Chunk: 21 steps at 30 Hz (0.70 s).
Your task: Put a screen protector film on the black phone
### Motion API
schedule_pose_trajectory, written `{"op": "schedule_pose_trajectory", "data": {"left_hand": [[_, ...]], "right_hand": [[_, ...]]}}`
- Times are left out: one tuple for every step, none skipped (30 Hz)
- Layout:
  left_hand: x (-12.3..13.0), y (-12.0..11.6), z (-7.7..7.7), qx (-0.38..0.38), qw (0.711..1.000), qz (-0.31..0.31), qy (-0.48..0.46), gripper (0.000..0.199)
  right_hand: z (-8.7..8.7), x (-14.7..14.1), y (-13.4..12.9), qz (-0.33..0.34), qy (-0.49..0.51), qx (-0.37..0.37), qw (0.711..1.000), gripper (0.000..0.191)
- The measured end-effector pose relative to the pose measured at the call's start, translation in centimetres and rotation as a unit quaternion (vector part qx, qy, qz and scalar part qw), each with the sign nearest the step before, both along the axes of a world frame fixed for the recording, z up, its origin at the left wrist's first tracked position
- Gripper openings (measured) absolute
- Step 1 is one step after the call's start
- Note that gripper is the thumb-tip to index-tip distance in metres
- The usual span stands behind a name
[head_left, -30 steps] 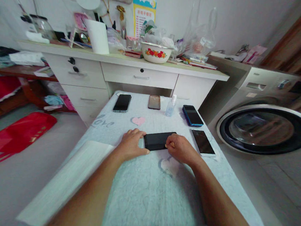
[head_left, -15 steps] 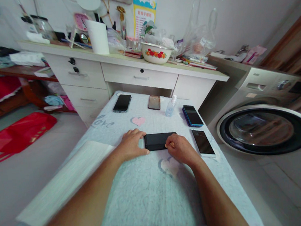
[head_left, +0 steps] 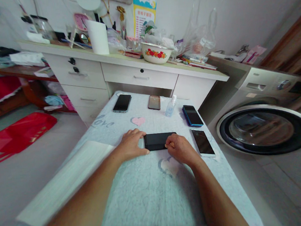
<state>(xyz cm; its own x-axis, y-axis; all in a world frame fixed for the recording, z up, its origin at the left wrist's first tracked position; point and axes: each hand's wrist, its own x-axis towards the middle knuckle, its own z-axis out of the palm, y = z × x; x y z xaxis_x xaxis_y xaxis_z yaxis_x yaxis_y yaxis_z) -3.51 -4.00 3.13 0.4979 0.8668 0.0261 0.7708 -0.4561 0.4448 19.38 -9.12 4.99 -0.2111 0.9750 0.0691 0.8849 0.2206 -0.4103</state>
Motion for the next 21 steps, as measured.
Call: {"op": "schedule_pose_trajectory", "data": {"left_hand": [[-0.01, 0.02, -0.05, 0.002, 1.0, -0.001, -0.001, 0.063], [-0.02, 0.05, -0.1, 0.005, 1.0, -0.003, -0.002, 0.063], [-0.03, 0.07, -0.14, 0.006, 1.0, -0.005, -0.003, 0.063], [-0.04, 0.09, -0.16, 0.007, 1.0, -0.007, -0.005, 0.064], [-0.04, 0.1, -0.17, 0.006, 1.0, -0.008, -0.005, 0.064], [-0.04, 0.1, -0.16, 0.005, 1.0, -0.007, -0.005, 0.064], [-0.04, 0.09, -0.15, 0.005, 1.0, -0.006, -0.005, 0.064], [-0.04, 0.09, -0.14, 0.005, 1.0, -0.004, -0.004, 0.064], [-0.04, 0.09, -0.14, 0.006, 1.0, -0.003, -0.004, 0.064], [-0.04, 0.1, -0.15, 0.007, 1.0, -0.002, -0.004, 0.064], [-0.04, 0.11, -0.16, 0.007, 1.0, -0.002, -0.005, 0.064], [-0.05, 0.13, -0.18, 0.007, 1.0, -0.002, -0.005, 0.064], [-0.06, 0.15, -0.19, 0.007, 1.0, -0.001, -0.006, 0.064], [-0.07, 0.16, -0.19, 0.005, 1.0, -0.001, -0.006, 0.065], [-0.08, 0.16, -0.17, 0.004, 1.0, 0.0, -0.007, 0.065], [-0.08, 0.15, -0.14, 0.004, 1.0, 0.0, -0.007, 0.065], [-0.08, 0.14, -0.09, 0.004, 1.0, -0.001, -0.008, 0.064], [-0.08, 0.12, -0.03, 0.003, 1.0, -0.003, -0.007, 0.064], [-0.07, 0.09, 0.03, 0.002, 1.0, -0.004, -0.007, 0.064], [-0.06, 0.07, 0.08, 0.001, 1.0, -0.005, -0.006, 0.064], [-0.05, 0.06, 0.11, 0.001, 1.0, -0.005, -0.005, 0.064]], "right_hand": [[-0.01, 0.02, 0.0, 0.001, 0.001, -0.001, 1.0, 0.013], [-0.01, 0.03, 0.0, 0.0, 0.002, -0.003, 1.0, 0.014], [-0.02, 0.03, 0.0, 0.0, 0.002, -0.004, 1.0, 0.014], [-0.02, 0.03, 0.01, -0.001, 0.002, -0.004, 1.0, 0.014], [-0.03, 0.02, 0.01, -0.001, 0.001, -0.005, 1.0, 0.014], [-0.03, 0.0, 0.02, 0.0, 0.001, -0.005, 1.0, 0.014], [-0.04, -0.01, 0.03, 0.0, 0.0, -0.004, 1.0, 0.015], [-0.04, -0.02, 0.03, 0.0, -0.001, -0.004, 1.0, 0.015], [-0.04, -0.03, 0.03, 0.001, -0.001, -0.004, 1.0, 0.014], [-0.03, -0.04, 0.03, 0.001, -0.002, -0.004, 1.0, 0.014], [0.0, -0.04, 0.02, 0.001, -0.002, -0.005, 1.0, 0.014], [0.03, -0.03, 0.01, 0.0, -0.002, -0.006, 1.0, 0.014], [0.07, -0.03, 0.0, 0.001, -0.003, -0.006, 1.0, 0.013], [0.12, -0.04, -0.01, 0.001, -0.005, -0.008, 1.0, 0.013], [0.16, -0.05, -0.01, 0.001, -0.007, -0.008, 1.0, 0.013], [0.2, -0.07, -0.01, 0.001, -0.01, -0.007, 1.0, 0.013], [0.23, -0.09, -0.02, 0.0, -0.013, -0.006, 1.0, 0.013], [0.26, -0.12, -0.02, 0.0, -0.015, -0.005, 1.0, 0.013], [0.28, -0.15, -0.01, 0.0, -0.015, -0.003, 1.0, 0.013], [0.3, -0.19, -0.01, 0.0, -0.016, -0.002, 1.0, 0.013], [0.31, -0.21, -0.01, -0.001, -0.016, -0.003, 1.0, 0.013]]}}
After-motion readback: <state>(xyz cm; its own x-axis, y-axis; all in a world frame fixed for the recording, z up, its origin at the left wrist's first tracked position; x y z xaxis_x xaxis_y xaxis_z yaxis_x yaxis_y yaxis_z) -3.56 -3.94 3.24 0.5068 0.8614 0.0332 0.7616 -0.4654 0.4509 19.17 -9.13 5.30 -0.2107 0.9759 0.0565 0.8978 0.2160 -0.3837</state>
